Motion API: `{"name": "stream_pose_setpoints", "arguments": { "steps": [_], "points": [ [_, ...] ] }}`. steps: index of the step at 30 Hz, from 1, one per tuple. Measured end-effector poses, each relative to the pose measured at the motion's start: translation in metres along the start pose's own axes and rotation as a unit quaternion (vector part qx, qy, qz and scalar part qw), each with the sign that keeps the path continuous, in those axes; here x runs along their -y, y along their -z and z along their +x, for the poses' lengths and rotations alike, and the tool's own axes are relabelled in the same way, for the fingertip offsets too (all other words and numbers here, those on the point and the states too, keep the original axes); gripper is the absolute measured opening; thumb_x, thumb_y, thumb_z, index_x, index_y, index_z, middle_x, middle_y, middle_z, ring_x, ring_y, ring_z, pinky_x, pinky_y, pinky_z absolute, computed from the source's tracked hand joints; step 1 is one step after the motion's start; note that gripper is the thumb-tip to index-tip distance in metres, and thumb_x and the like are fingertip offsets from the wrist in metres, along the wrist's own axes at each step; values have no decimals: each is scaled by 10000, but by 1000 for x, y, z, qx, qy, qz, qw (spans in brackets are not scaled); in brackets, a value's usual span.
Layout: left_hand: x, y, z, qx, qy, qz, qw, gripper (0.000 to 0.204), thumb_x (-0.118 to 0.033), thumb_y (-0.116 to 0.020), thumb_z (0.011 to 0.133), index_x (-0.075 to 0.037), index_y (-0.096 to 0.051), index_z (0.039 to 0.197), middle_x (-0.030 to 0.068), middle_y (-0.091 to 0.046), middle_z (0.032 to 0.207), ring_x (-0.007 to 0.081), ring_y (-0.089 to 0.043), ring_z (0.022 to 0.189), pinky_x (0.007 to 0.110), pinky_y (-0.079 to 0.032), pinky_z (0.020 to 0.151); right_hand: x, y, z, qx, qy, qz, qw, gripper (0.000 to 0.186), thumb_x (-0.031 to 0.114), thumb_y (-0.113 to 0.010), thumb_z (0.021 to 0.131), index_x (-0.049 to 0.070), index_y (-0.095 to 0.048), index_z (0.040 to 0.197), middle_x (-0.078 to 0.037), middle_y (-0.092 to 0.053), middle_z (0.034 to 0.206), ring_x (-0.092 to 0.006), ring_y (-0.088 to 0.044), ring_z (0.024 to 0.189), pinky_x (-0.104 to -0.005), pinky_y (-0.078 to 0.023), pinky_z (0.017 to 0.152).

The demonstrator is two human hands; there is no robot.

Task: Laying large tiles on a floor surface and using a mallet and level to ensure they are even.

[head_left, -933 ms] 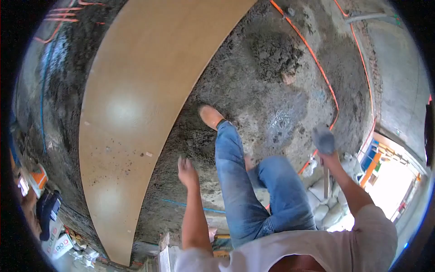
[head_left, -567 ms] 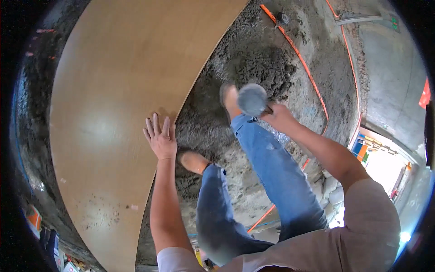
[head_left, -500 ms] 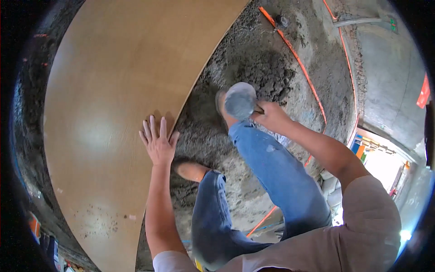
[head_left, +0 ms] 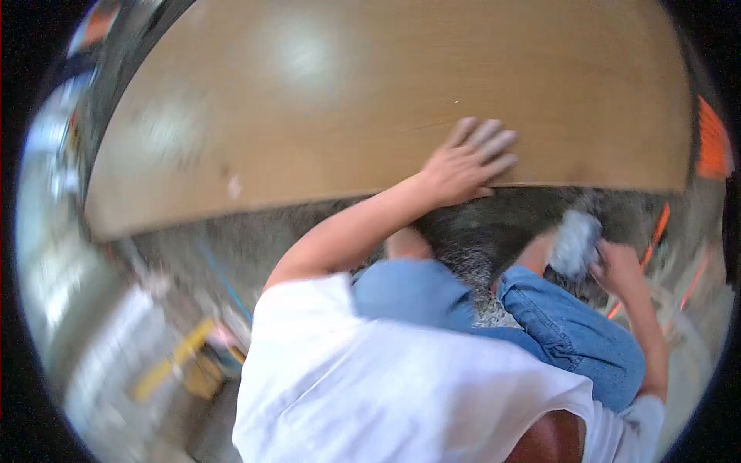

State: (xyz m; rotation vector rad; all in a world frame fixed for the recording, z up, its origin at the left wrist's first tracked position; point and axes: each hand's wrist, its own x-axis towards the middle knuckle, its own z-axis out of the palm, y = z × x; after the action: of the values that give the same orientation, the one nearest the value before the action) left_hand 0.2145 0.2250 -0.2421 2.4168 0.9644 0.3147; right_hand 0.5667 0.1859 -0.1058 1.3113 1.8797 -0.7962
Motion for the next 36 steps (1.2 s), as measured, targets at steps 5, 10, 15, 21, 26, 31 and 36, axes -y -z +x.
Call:
{"name": "stream_pose_setpoints", "arguments": {
  "steps": [5,10,15,21,26,31,36],
  "points": [
    [3,-4,-27,-63,62,33,996,759,-452,-747,600,-195,-479,1262,88,-298,1449,305,-228,1355,539,-132,1094,-7,-2,-2,39,-2,-142,989,280,177,-643,728,27,-512,924,-219,-590,779,-411,-579,792,-492,-464,705],
    [2,0,-36,-73,72,12,995,743,-448,-759,585,-210,-499,1240,88,-325,1431,311,-225,1355,553,-122,1092,-7,21,18,87,-52,-117,988,232,183,-633,752,-4,-546,857,-239,-601,819,-413,-583,819,-487,-471,720],
    [6,-3,-31,-80,58,7,995,752,-469,-754,582,-216,-503,1244,83,-324,1430,313,-224,1353,560,-103,1094,-7,15,27,7,-74,-174,982,220,179,-648,738,1,-557,831,-215,-604,819,-402,-591,804,-478,-481,726],
    [5,2,-30,-64,50,18,997,716,-469,-737,613,-220,-514,1246,67,-308,1444,305,-210,1360,559,-87,1098,5,45,28,119,-60,-181,975,202,165,-652,724,6,-598,836,-219,-606,831,-399,-592,838,-469,-481,746],
    [8,0,-30,-58,56,21,997,699,-434,-738,625,-220,-513,1252,59,-308,1444,298,-211,1360,563,-89,1096,3,18,21,-17,-70,-112,991,188,134,-628,740,4,-558,857,-233,-597,797,-413,-581,809,-485,-469,690],
    [7,1,-28,-51,50,23,997,703,-433,-734,632,-216,-507,1261,64,-310,1442,299,-217,1357,568,-108,1091,15,33,24,87,-16,-118,989,183,160,-619,741,4,-545,802,-233,-586,773,-424,-574,794,-484,-464,680],
    [10,2,-29,-47,41,36,997,689,-419,-728,645,-215,-501,1263,66,-313,1439,299,-223,1354,570,-127,1086,27,17,30,-35,-85,-69,993,222,157,-645,734,11,-589,891,-223,-607,783,-402,-589,781,-478,-473,696]
  ]
}}
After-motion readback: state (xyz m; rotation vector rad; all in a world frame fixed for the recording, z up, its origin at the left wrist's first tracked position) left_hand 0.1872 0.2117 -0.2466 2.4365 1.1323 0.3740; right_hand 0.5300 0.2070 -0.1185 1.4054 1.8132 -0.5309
